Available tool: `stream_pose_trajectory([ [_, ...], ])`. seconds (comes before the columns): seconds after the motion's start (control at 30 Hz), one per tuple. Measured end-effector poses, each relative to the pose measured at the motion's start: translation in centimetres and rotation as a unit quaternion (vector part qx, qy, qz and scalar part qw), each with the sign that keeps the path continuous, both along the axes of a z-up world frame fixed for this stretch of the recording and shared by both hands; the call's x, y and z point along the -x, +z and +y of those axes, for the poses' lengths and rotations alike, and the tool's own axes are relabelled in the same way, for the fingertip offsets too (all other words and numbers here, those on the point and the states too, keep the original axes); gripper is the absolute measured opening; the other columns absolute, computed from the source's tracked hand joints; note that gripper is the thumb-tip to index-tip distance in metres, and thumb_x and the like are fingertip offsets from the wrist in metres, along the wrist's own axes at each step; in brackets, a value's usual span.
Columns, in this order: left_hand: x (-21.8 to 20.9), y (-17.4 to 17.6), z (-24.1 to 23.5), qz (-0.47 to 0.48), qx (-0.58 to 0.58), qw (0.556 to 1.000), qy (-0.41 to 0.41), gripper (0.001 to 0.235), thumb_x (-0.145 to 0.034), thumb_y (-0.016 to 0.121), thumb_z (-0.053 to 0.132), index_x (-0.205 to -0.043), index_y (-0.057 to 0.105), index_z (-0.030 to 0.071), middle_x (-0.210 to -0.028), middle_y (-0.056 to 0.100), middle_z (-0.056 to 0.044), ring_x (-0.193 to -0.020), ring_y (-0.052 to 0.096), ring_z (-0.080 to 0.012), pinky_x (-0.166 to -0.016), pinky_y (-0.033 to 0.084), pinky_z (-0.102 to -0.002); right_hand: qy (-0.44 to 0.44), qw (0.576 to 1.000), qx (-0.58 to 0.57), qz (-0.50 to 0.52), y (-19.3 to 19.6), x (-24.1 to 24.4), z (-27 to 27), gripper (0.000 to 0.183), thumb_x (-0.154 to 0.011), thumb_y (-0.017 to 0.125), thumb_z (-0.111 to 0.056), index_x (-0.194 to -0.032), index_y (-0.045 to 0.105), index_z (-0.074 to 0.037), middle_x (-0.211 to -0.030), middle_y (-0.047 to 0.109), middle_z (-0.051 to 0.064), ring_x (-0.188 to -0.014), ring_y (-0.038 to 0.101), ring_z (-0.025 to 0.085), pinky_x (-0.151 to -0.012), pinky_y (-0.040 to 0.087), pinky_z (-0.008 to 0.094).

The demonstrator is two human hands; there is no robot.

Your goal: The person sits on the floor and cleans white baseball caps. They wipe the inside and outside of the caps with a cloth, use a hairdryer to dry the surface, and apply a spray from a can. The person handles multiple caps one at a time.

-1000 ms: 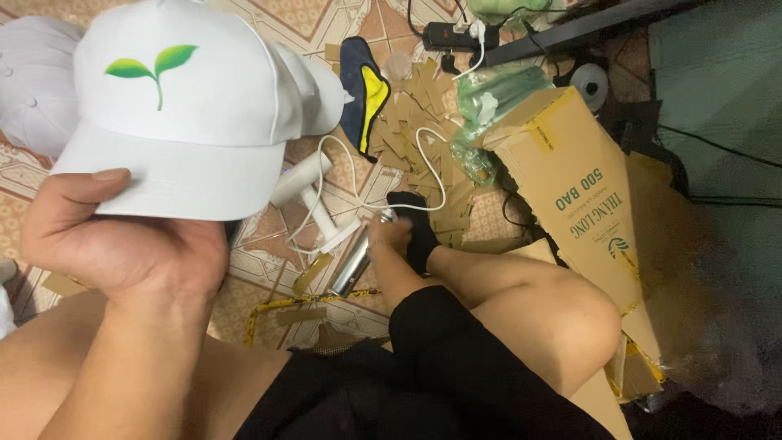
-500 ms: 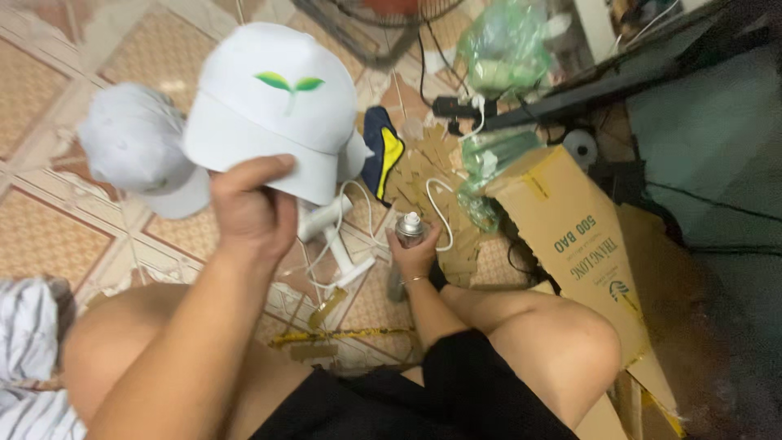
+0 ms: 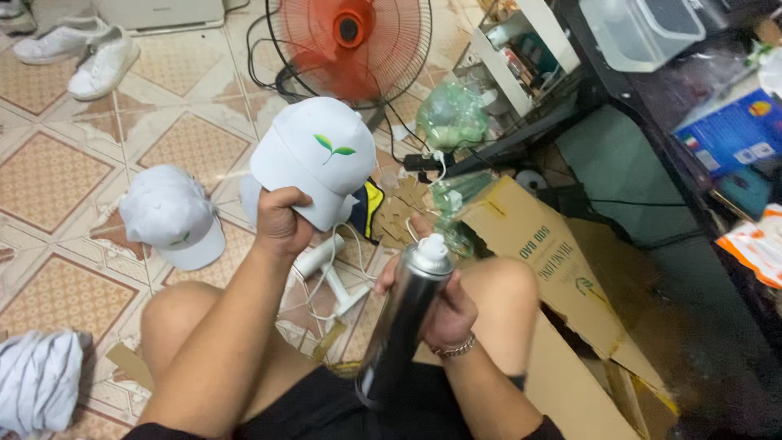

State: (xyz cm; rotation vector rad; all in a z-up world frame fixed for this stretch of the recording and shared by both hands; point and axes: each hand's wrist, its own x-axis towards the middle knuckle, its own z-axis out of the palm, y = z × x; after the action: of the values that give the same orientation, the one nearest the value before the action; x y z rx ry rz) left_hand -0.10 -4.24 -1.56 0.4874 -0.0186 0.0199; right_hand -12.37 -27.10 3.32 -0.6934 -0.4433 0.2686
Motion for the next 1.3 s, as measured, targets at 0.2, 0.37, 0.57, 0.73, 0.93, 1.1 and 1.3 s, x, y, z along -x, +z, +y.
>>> stream_pose_trajectory([
  [0.2,6.5,1.3,-0.5,0.028,0.024,0.999,0.006,0.076,-0.062,0.047,-0.010,-0.137,0.052,-0.002,-0.127,0.064,-0.016,-0.122,0.062,-0.0367,-0.108,0.049,-0.050,0.093,0.984,-0.118,0.093,-1.2,4.2,0.4,0.055,-0.109,0.042,-0.046,-0.158,0.025,-0.028,-0.122,0.061,0.027,-0.096,0.069,0.037,-0.076,0.060,0.044],
  [0.37,13.7,2.1,-0.1,0.075,0.051,0.996,0.005,0.076,-0.066,0.047,-0.008,-0.141,0.048,-0.006,-0.129,0.062,-0.020,-0.124,0.060,-0.0391,-0.109,0.048,-0.054,0.052,0.985,-0.029,0.164,-5.0,4.5,-2.9,0.060,-0.103,0.036,-0.054,-0.145,0.040,-0.011,-0.116,0.057,0.019,-0.103,0.065,0.032,-0.094,0.056,0.056],
  [0.57,19.1,4.2,-0.2,0.088,0.023,0.993,0.081,0.081,-0.061,0.046,-0.008,-0.142,0.048,-0.005,-0.130,0.061,-0.018,-0.126,0.058,-0.0388,-0.111,0.046,-0.053,0.090,0.987,-0.082,0.103,-4.0,5.2,-2.1,0.055,-0.111,0.042,-0.055,-0.156,0.032,-0.026,-0.118,0.056,0.023,-0.102,0.066,0.035,-0.083,0.060,0.050],
  [0.73,21.2,5.7,-0.6,0.110,0.021,0.989,0.098,0.087,-0.058,0.048,0.001,-0.144,0.047,-0.005,-0.134,0.060,-0.019,-0.128,0.057,-0.0409,-0.111,0.044,-0.054,0.013,0.997,0.076,-0.018,-1.4,5.8,-2.5,0.072,-0.098,0.069,-0.029,-0.154,0.025,-0.033,-0.118,0.055,0.019,-0.099,0.067,0.030,-0.082,0.064,0.049],
  [0.93,22.6,7.0,-1.6,0.089,0.016,0.990,0.105,0.095,-0.053,0.050,0.013,-0.146,0.046,-0.005,-0.140,0.059,-0.022,-0.132,0.055,-0.0432,-0.115,0.043,-0.055,-0.173,0.940,0.291,-0.055,0.5,5.1,-3.9,0.068,-0.093,0.075,-0.008,-0.148,0.035,-0.015,-0.113,0.060,0.015,-0.092,0.067,0.023,-0.080,0.061,0.037],
  [1.1,22.8,6.2,-2.3,0.094,-0.002,0.988,0.120,0.094,-0.054,0.049,0.012,-0.146,0.044,-0.006,-0.137,0.059,-0.022,-0.129,0.055,-0.0444,-0.113,0.043,-0.055,-0.128,0.871,0.425,-0.210,1.8,5.8,-2.5,0.058,-0.091,0.080,-0.011,-0.139,0.047,-0.013,-0.105,0.068,0.007,-0.089,0.070,0.015,-0.077,0.061,0.027],
  [1.3,23.5,5.7,-2.5,0.103,-0.008,0.987,0.126,0.092,-0.054,0.048,0.012,-0.144,0.046,-0.008,-0.133,0.060,-0.022,-0.126,0.056,-0.0428,-0.112,0.044,-0.054,-0.220,0.858,0.443,-0.140,4.0,4.2,-0.7,0.057,-0.089,0.080,-0.015,-0.136,0.048,-0.008,-0.110,0.067,0.008,-0.095,0.069,0.014,-0.083,0.061,0.029],
])
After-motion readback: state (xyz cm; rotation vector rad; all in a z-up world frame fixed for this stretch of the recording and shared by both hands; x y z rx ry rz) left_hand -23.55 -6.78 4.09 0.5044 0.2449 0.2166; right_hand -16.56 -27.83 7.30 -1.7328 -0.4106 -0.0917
